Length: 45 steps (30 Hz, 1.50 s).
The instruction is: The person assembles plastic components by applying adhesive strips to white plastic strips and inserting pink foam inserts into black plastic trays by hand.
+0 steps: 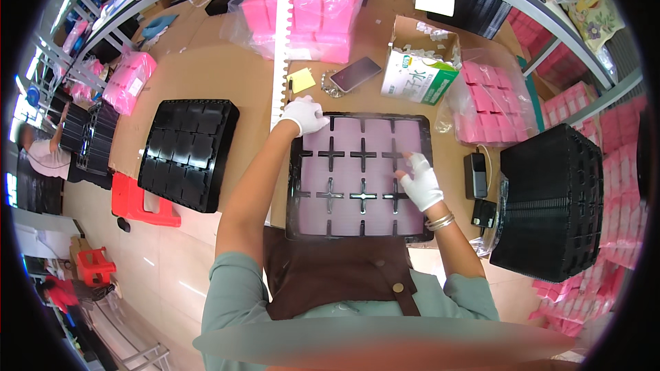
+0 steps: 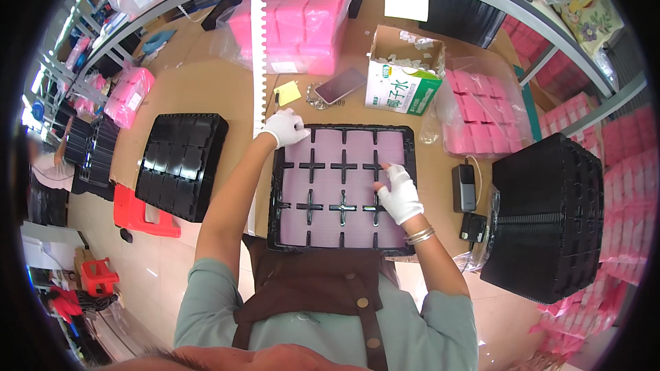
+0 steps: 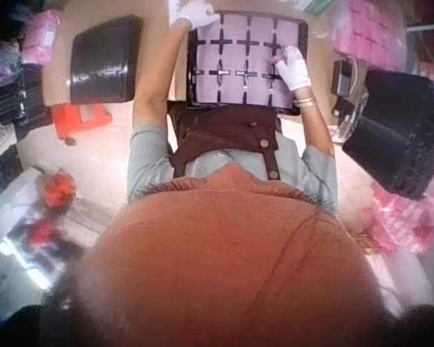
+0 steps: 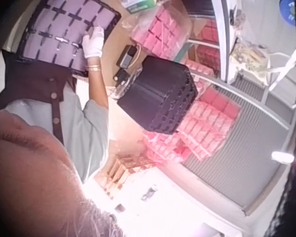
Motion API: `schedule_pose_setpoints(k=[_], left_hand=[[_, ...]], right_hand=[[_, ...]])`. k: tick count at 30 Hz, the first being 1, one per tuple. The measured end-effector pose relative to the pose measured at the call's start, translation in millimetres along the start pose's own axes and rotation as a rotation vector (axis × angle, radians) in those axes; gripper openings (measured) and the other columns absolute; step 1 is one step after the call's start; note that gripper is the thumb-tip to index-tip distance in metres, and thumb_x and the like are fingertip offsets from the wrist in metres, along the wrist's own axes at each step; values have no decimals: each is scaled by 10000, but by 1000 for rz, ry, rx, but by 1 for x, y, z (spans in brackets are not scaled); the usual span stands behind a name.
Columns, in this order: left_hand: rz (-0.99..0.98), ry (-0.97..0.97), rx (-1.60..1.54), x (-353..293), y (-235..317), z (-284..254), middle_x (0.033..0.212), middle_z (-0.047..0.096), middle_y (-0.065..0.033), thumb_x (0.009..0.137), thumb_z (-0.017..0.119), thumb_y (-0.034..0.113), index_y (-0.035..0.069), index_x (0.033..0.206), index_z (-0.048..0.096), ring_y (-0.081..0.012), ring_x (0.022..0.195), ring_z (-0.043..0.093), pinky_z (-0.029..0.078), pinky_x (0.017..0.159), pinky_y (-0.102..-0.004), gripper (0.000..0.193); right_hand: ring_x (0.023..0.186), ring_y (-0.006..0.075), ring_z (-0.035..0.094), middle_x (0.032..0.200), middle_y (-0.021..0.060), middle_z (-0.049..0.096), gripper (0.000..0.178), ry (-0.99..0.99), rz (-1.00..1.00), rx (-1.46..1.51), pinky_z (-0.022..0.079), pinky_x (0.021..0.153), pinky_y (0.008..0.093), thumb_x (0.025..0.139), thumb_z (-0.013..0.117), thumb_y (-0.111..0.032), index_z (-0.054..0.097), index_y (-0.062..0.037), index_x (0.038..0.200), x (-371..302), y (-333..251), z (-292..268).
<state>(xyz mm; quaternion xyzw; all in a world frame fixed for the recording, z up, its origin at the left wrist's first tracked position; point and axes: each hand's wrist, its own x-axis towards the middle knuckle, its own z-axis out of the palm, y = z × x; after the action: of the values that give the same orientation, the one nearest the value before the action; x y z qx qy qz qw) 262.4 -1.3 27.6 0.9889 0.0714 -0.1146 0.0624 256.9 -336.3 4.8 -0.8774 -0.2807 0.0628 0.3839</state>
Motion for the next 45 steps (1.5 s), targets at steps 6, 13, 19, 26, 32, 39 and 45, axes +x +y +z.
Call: schedule_pose_setpoints(k=[6,13,19,26,32,39,45], left_hand=[[24,89,-126,-5,-1,13,1006,580,-116,798,595,313,117,942,629,-304,988,547,442,840,-396,245],[302,358,21,-64,80,40,1225,503,-135,818,578,318,78,1133,519,-313,1152,455,356,957,-451,400],[245,318,-17,-69,53,70,1326,441,-154,852,519,433,75,1257,461,-320,1244,391,300,1021,-449,544],[80,350,53,-61,26,75,1398,368,-162,884,439,472,15,1321,395,-289,1295,340,211,1084,-415,634],[-6,286,87,-81,23,69,1363,407,-161,885,448,460,10,1297,413,-292,1298,323,209,1076,-440,611],[57,468,76,-88,29,67,1223,496,-154,854,511,403,3,1160,495,-303,1209,393,275,1014,-447,504],[-26,450,108,-65,19,70,1246,482,-149,882,465,409,2,1188,487,-301,1217,385,271,1017,-439,510]], right_hand=[[943,319,574,1070,182,564,393,-28,171,63,476,801,380,744,665,-99,546,0,1105,-10,-6,-9],[1189,387,408,1233,238,454,604,-24,-183,-488,300,1016,449,726,678,-314,495,59,1165,16,-12,11],[1311,374,277,1374,267,326,817,-261,-29,-642,173,1094,439,770,589,-495,371,103,1282,46,-10,20],[1317,360,270,1398,270,299,824,-211,19,-757,185,1093,423,836,490,-528,316,115,1321,65,14,13],[1319,360,268,1395,263,309,894,-314,-17,-765,192,1095,411,799,499,-591,314,106,1328,40,-4,-6],[1305,365,274,1386,259,322,894,-189,-3,-786,192,1091,420,784,516,-597,346,107,1309,55,7,9],[1281,384,309,1371,259,340,813,-223,-15,-727,237,1074,424,816,519,-542,353,77,1315,55,7,2]])
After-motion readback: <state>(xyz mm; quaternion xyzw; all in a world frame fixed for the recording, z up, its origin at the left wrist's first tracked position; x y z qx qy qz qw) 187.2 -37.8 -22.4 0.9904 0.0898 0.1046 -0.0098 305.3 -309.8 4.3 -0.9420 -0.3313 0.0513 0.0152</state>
